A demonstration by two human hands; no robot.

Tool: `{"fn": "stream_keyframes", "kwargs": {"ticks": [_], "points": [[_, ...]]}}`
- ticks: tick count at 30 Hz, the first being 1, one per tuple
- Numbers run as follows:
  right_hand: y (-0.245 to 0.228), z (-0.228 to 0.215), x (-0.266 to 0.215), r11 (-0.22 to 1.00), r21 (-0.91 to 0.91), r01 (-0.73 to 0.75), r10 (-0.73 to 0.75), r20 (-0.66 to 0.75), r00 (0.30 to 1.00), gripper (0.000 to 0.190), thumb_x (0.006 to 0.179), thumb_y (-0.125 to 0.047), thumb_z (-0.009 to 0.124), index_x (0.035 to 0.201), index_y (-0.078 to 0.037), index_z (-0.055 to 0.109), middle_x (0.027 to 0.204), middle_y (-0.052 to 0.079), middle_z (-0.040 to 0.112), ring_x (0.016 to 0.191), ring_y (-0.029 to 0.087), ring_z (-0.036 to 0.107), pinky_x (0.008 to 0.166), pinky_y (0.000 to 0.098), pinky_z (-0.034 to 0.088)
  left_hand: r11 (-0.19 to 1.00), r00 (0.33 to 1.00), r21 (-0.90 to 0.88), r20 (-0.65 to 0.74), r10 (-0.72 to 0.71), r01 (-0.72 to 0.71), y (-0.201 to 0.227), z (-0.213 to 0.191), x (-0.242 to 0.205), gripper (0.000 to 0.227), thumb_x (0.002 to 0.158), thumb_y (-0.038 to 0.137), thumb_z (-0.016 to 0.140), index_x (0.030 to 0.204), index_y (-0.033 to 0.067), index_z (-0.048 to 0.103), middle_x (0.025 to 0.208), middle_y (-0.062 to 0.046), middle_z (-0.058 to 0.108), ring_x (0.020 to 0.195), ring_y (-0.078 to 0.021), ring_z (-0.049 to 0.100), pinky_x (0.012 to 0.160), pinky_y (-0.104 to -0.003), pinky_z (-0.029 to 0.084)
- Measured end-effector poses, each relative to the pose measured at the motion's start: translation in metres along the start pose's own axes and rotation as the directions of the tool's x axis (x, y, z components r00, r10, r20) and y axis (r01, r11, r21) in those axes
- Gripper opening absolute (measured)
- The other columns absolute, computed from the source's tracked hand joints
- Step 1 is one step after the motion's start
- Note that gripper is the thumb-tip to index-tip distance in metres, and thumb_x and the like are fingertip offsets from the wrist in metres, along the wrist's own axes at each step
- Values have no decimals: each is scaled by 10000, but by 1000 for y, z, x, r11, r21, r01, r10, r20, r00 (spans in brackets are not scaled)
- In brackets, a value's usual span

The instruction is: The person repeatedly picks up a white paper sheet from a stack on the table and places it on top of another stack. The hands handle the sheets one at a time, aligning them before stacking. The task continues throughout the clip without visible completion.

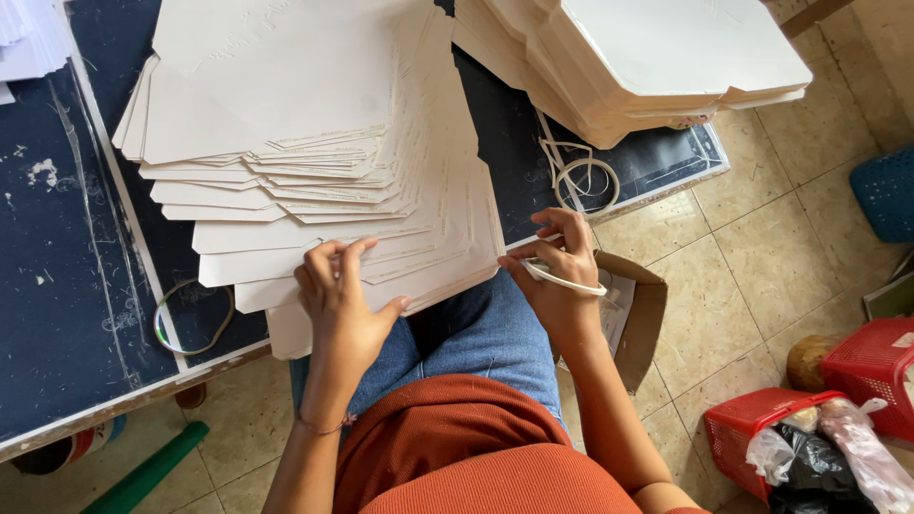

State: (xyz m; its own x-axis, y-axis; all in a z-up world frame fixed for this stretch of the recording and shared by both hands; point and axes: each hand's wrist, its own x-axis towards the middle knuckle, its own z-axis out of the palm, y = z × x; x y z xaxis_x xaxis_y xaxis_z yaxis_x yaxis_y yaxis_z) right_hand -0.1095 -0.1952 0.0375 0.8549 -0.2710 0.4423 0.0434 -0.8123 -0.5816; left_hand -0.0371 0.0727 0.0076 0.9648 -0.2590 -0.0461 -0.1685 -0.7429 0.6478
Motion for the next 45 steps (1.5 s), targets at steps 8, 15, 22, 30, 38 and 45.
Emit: {"fn": "stream_keyframes", "kwargs": {"ticks": [8,15,22,30,38,45], "points": [[-6,7,2,1000,16,5,-5,8,1000,238,803,-148,964,808,-48,749,1229,166,633,1005,355,672,841,439,592,988,991,-70,-8,136,-136,59,44,20,902,648,270,1044,1418,197,580,1368,-84,421,1219,-393,505,974,-594,499],[-35,-15,24,985,35,169,-158,-207,966,208,899,-152,951,865,-91,755,1250,150,609,958,295,701,833,384,620,900,893,354,-272,358,-253,33,20,6,384,838,-9,786,1207,84,735,1072,-79,647,942,-321,651,725,-477,536],[-26,15,20,981,58,184,-172,-166,971,156,905,-155,933,932,-133,781,1324,138,598,991,299,705,861,399,612,772,629,531,-478,614,-350,-2,-7,35,150,1107,151,670,1212,215,755,951,32,603,902,-219,633,761,-381,490],[-10,23,10,991,68,118,-119,7,993,102,926,-144,862,949,-105,770,1325,156,616,1081,371,631,852,435,532,926,944,-200,-150,295,-321,55,18,38,942,781,33,930,1604,123,479,1370,-133,493,1245,-439,515,1031,-601,477],[-4,33,-6,978,-73,198,-202,-57,978,85,897,-182,878,894,-164,795,1333,93,643,1121,334,627,908,428,494,990,999,-134,-37,39,-44,62,35,49,997,640,200,1049,1484,190,519,1327,-64,398,1229,-383,449,1029,-548,428],[-12,23,-31,964,-136,228,-255,-232,939,120,859,-206,934,946,-232,856,1316,75,686,1122,326,591,983,432,512,990,999,-139,-13,34,-36,62,37,51,955,672,223,1031,1469,210,504,1332,-70,382,1240,-384,428,1059,-566,398]]}}
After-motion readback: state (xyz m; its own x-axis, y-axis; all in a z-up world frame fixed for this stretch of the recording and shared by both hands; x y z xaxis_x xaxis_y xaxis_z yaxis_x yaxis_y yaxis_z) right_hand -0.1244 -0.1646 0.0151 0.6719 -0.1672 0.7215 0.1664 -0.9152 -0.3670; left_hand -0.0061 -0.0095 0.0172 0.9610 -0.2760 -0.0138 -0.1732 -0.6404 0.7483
